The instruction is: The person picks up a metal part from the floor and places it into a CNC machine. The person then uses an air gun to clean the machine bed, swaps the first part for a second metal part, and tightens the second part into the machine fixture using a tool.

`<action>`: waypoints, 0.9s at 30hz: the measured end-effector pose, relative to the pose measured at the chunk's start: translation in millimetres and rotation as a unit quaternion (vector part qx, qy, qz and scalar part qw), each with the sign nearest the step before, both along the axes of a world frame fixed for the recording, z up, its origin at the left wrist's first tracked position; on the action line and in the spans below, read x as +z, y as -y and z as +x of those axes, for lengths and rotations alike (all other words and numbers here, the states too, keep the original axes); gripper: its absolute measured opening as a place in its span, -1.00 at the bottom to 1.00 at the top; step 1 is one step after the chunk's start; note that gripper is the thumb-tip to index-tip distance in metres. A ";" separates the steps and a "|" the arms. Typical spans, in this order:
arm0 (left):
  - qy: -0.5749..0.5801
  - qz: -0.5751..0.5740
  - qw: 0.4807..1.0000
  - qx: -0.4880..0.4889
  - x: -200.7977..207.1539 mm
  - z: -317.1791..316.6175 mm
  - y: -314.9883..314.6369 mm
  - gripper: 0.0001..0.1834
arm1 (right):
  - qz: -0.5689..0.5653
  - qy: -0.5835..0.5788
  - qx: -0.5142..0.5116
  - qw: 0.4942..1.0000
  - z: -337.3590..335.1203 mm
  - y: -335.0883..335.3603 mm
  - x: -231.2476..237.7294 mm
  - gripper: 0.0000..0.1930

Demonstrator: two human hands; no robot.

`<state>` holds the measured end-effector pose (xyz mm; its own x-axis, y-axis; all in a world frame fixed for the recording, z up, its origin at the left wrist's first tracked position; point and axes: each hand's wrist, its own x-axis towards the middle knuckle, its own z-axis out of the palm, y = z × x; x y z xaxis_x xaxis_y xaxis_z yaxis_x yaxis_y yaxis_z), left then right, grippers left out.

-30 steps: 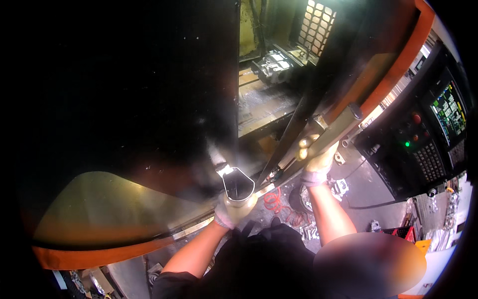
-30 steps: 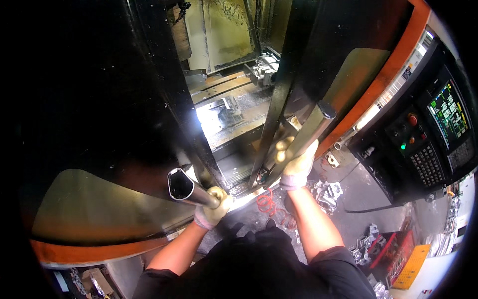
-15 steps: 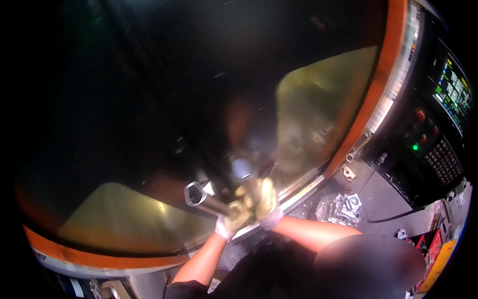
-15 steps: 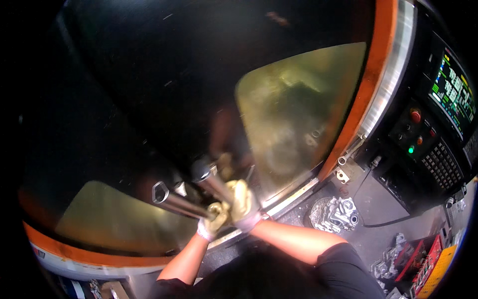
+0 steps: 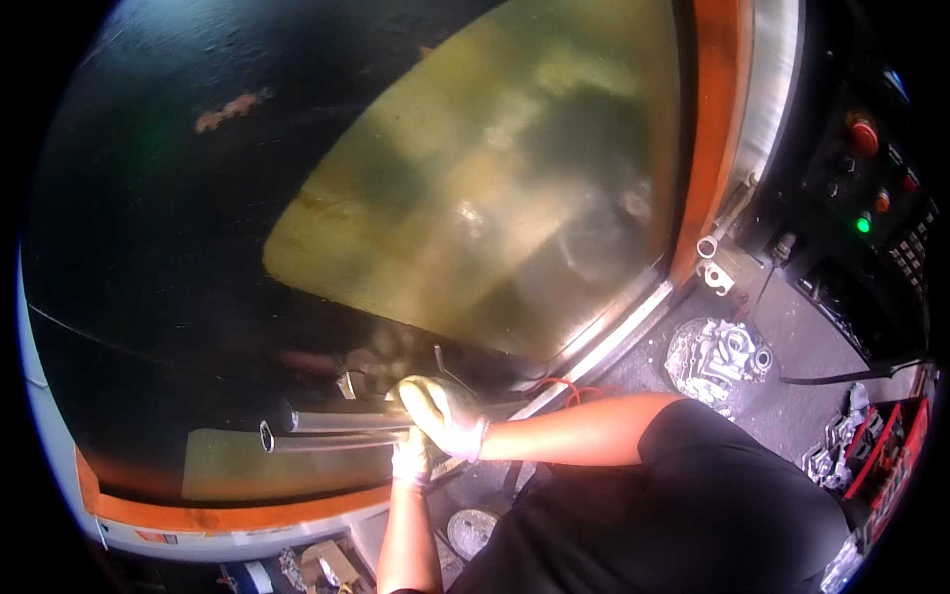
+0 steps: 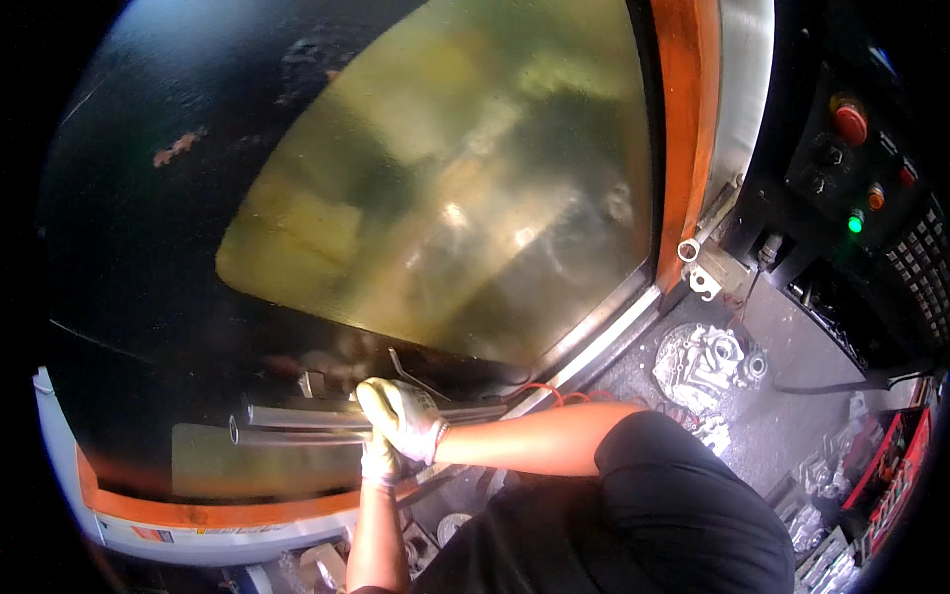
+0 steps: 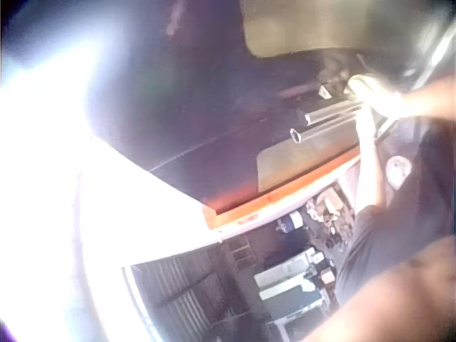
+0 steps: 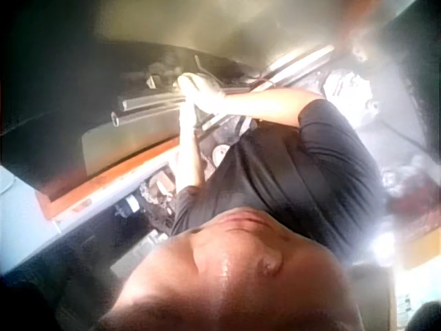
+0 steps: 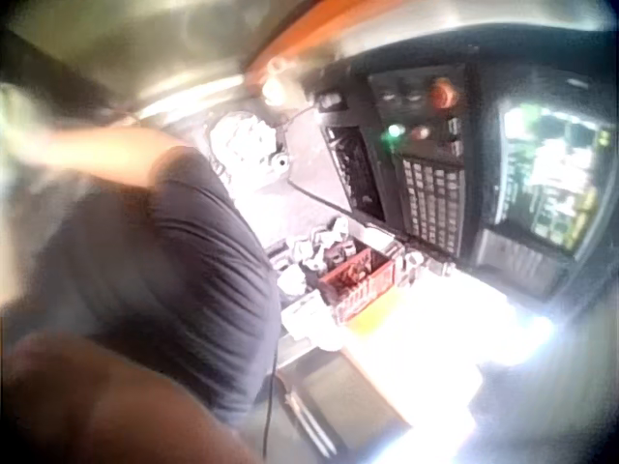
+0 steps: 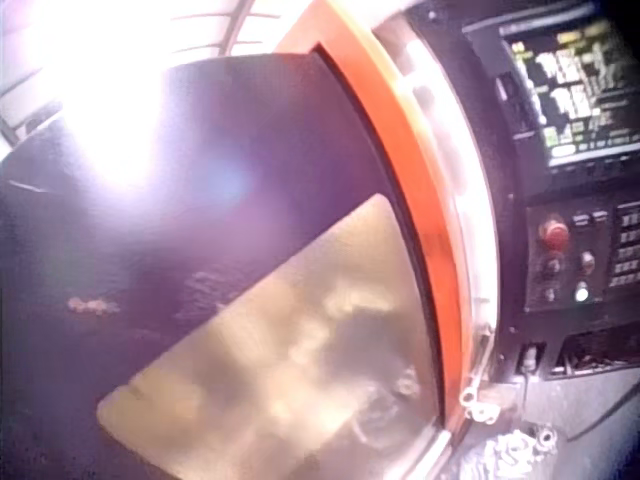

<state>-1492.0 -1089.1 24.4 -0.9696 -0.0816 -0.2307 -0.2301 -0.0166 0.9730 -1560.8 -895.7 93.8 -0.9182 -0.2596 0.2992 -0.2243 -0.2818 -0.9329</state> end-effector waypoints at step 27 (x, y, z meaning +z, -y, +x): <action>0.436 -0.501 0.742 -0.093 -146.6 157.7 36.1 -0.33 | 0.754 0.226 0.309 0.534 326.2 -498.7 -556.9 -0.53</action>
